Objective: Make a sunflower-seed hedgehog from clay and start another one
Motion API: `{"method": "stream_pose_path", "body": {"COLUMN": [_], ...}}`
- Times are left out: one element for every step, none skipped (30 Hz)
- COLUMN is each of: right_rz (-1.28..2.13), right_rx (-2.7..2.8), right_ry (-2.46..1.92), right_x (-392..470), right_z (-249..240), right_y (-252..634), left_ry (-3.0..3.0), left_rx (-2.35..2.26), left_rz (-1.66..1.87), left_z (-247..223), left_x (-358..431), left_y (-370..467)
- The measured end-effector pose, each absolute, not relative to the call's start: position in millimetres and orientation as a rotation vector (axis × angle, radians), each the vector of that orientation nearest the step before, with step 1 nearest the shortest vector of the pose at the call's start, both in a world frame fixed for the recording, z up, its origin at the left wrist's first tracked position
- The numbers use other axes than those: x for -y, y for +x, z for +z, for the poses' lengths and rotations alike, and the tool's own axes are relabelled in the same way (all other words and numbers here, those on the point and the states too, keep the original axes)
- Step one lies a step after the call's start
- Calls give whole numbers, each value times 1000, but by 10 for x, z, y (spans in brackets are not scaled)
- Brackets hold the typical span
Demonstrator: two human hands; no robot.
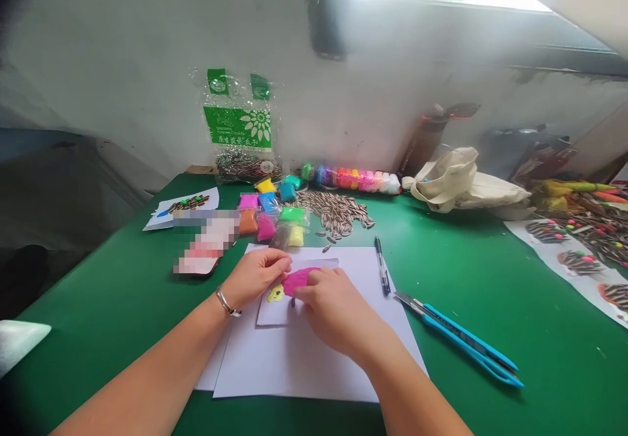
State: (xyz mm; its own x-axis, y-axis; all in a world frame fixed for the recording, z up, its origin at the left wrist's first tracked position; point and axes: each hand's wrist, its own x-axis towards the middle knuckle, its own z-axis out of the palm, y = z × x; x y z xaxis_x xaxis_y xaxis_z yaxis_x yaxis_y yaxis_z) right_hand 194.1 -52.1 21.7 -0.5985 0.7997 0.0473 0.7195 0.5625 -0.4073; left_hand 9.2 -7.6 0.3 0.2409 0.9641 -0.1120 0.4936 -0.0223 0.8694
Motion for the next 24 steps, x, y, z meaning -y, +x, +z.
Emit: {"method": "stream_pose_path", "body": {"right_rz": [534,544,547,547,547,552,562,578,592,604,617,630,642,651,661,671,677,680,681,680,674,665,657,650], "right_rx": [2518,2454,2384,2318,2265,2231,2215,2216,2221,2230,2239,2247,2251,2252,2252,2252,2251,2252,2255,2258,2258,2257,2254,2251], "right_ry": [-1297,-1341,-1400,-1463,-1520,-1563,-1592,-1607,-1616,-1623,-1630,-1639,-1649,-1658,-1666,-1672,-1675,-1676,-1677,-1678,-1681,-1684,-1687,-1691], "right_x": [497,469,438,405,371,339,309,284,264,250,241,237,236,237,239,240,240,240,238,237,235,233,231,230], "right_z": [237,254,264,266,257,240,216,188,160,135,113,97,86,80,78,78,78,77,75,70,63,56,47,40], "right_y": [1970,2004,2039,2074,2105,2130,2149,2161,2167,2169,2167,2165,2162,2161,2160,2161,2163,2164,2166,2167,2168,2169,2169,2168], "left_ry": [1650,1653,1658,1671,1694,1730,1777,1831,1889,1948,2004,2057,2107,2151,2191,2226,2256,2277,2288,2293,2294,2298,2310,2330], "left_rx": [-1381,-1383,-1386,-1392,-1402,-1412,-1418,-1418,-1409,-1395,-1382,-1373,-1368,-1366,-1366,-1366,-1366,-1367,-1373,-1383,-1395,-1405,-1409,-1406], "left_rz": [679,672,662,649,633,616,601,584,565,538,508,475,442,417,402,394,390,392,404,423,445,466,480,481], "left_z": [10,19,30,42,55,70,86,102,119,137,154,170,186,200,213,224,232,237,239,238,235,230,223,214], "left_x": [75,76,78,82,89,99,111,125,140,155,169,183,196,208,219,228,236,243,248,251,251,251,248,246], "left_y": [93,93,95,96,98,99,99,98,96,95,94,94,96,100,104,108,111,112,110,104,97,88,80,73]}}
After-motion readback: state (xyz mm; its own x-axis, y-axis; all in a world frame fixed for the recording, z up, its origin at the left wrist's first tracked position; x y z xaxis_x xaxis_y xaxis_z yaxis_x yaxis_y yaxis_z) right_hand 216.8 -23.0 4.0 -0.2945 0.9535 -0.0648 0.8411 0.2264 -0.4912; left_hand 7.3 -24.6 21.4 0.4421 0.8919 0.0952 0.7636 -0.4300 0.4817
